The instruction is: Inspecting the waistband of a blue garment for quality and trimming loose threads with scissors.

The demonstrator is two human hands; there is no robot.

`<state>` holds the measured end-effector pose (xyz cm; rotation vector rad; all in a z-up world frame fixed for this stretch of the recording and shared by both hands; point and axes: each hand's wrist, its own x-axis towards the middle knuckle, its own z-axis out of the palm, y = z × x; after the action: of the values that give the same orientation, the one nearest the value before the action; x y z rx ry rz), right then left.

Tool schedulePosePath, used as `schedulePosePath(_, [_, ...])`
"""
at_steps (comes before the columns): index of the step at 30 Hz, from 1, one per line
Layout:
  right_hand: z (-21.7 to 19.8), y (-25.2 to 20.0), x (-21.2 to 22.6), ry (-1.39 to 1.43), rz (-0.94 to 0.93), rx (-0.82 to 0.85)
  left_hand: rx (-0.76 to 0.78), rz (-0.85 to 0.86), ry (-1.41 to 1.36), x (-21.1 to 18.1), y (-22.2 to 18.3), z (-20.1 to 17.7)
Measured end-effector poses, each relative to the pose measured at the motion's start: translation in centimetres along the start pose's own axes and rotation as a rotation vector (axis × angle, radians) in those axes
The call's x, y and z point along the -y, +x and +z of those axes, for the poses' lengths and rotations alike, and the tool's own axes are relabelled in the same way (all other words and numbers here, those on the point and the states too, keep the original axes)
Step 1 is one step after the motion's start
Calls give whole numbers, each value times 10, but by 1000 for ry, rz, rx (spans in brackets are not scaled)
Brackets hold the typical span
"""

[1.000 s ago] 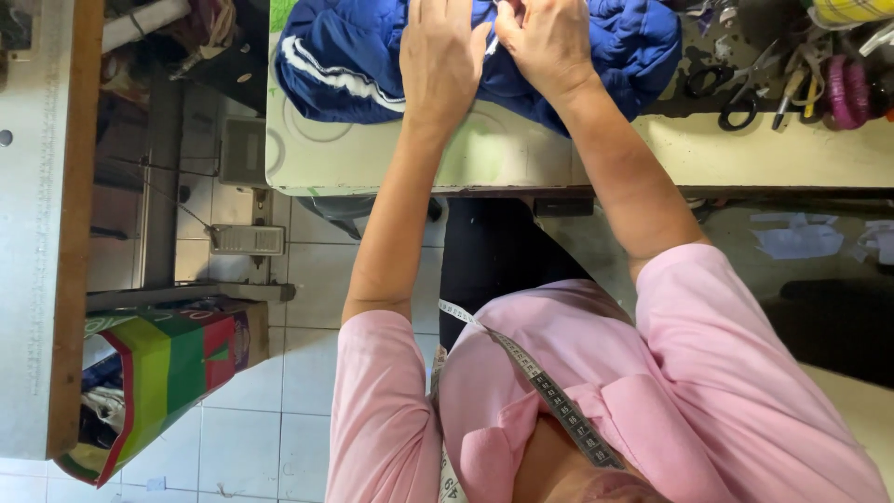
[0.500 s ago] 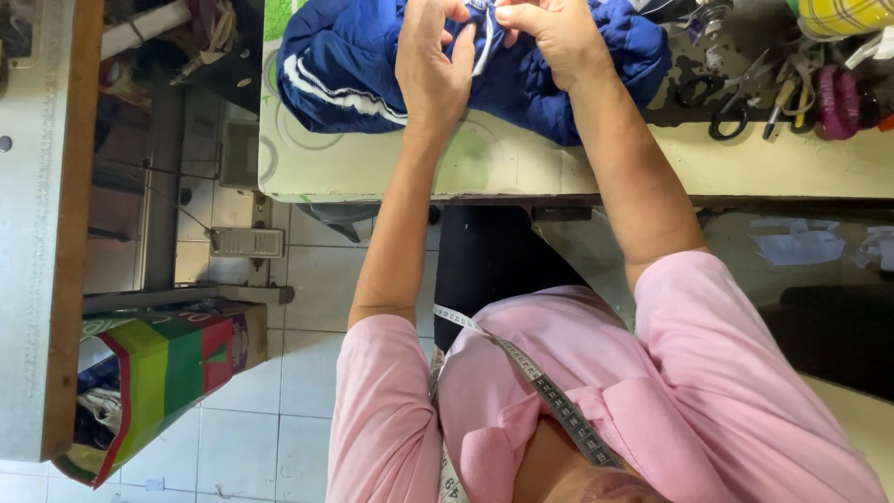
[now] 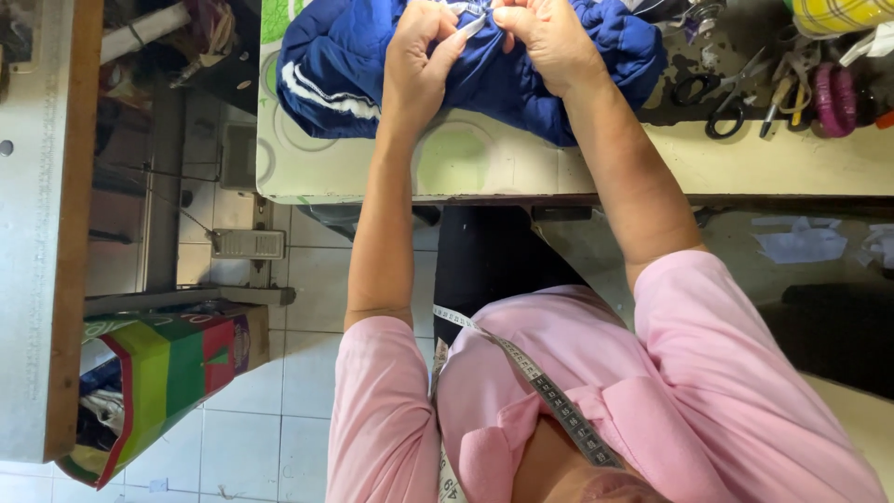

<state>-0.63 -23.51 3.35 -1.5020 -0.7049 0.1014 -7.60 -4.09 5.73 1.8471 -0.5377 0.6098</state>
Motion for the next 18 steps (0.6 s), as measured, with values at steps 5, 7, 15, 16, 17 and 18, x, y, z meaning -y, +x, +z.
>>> schedulePosePath(5, [8, -2, -3, -54, -58, -87, -57, 47, 185, -13, 2, 12])
schedulePosePath(7, [10, -6, -1, -157, -75, -130, -51, 71, 258, -8, 1, 20])
schedulePosePath(15, [13, -10, 3, -864, -425, -281, -76, 124, 503, -8, -8, 28])
schedulePosePath(16, [14, -10, 1, -1034, -488, -335, -85, 126, 576, -9, -8, 31])
schedulePosePath(17, [16, -8, 0, -1204, -553, -389, -96, 129, 650, -9, -7, 33])
schedulePosePath(18, [17, -8, 4, -1207, -554, -391, -96, 132, 648, -9, -8, 33])
